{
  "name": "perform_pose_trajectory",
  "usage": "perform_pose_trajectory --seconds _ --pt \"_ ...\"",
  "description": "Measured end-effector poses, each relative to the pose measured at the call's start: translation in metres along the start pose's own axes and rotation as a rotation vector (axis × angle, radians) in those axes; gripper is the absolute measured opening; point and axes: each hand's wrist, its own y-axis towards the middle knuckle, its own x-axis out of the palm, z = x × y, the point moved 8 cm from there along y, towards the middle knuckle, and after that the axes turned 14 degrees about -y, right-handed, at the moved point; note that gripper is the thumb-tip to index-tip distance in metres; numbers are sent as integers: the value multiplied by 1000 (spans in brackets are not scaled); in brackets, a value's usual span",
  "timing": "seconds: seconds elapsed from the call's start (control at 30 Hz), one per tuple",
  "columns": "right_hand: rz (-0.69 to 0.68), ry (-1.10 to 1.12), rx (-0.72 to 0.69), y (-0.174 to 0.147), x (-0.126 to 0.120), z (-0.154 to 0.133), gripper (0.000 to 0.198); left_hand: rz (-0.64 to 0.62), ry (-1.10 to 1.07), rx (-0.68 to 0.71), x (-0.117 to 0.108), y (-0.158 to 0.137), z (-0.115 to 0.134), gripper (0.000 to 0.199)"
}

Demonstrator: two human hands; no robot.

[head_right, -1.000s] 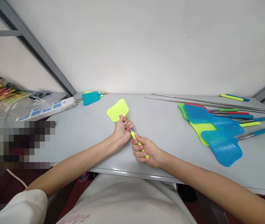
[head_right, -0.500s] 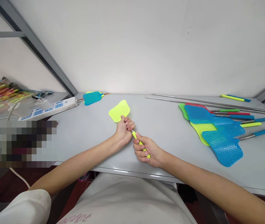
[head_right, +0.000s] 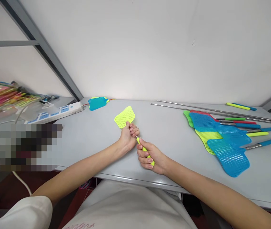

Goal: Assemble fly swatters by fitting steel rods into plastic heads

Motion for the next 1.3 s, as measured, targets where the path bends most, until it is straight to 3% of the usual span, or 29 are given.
perform_pose_trajectory --seconds 0.33,0.77,1.0,1.3 --pt "-71 30 10 4 2 -5 26 -10 45 -82 0 3 5 38" --pt "-67 -87 -28 1 7 -8 23 -50 156 -153 10 -2 6 36" --pt "-45 -130 -78 2 6 -11 29 -138 192 -79 20 -9 11 41" --pt "93 -301 -211 1 2 -18 24 -230 265 -14 32 -20 16 40"
